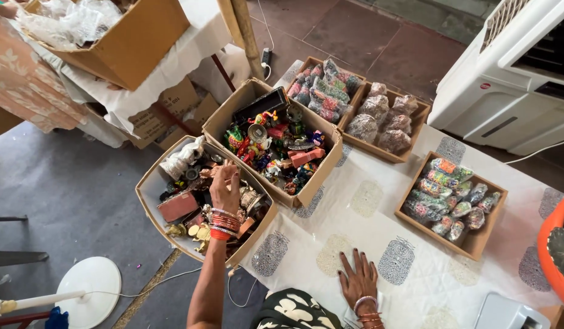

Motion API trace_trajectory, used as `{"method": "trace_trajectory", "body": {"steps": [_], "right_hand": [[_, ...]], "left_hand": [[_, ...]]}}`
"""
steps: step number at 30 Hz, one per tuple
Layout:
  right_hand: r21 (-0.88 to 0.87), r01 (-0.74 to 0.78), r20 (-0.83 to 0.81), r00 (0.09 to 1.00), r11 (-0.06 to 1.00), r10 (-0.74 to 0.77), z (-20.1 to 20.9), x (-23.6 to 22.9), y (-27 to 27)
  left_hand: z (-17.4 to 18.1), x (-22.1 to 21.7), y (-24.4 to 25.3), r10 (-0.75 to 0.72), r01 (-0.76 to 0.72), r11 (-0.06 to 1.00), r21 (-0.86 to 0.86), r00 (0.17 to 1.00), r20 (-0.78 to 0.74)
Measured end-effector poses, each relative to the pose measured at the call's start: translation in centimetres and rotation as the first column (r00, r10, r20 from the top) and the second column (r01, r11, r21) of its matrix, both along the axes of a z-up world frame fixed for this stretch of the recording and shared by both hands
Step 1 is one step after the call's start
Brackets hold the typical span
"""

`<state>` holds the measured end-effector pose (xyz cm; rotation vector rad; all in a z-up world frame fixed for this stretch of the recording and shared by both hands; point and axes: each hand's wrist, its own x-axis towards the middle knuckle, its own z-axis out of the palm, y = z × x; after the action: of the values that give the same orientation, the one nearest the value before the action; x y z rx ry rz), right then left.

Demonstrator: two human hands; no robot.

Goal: Packaging small decorative figurines and trinkets into individual plastic bags.

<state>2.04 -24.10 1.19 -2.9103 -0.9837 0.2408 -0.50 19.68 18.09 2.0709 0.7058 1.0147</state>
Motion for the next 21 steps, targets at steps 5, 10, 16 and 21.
{"method": "trace_trajectory", "body": {"steps": [5, 10, 16, 21], "right_hand": [[0.042, -0.009, 0.02, 1.0, 0.999, 0.008, -0.4, 0.2, 0.0], [0.098, -0.011, 0.047, 0.999, 0.995, 0.006, -0.8, 0.1, -0.1], [0.116, 0.009, 0.033, 0.999, 0.993, -0.013, -0.4, 0.2, 0.1], [0.036, 0.029, -0.038, 0.999, 0.999, -0.027, 0.2, 0.4, 0.3]], "left_hand": [[-1.8, 1.7, 1.2, 0.066, -0.054, 0.988, 0.148, 0.995, -0.075], [-0.3, 5.7, 3.7, 0.147, -0.084, 0.903, 0.421, 0.982, -0.117], [-0.1, 12.9, 5.4, -0.013, 0.139, 0.975, 0.176, 0.819, -0.574], [-15.2, 18.8, 9.9, -0.065, 0.319, 0.947, 0.019, 0.251, -0.966]]}}
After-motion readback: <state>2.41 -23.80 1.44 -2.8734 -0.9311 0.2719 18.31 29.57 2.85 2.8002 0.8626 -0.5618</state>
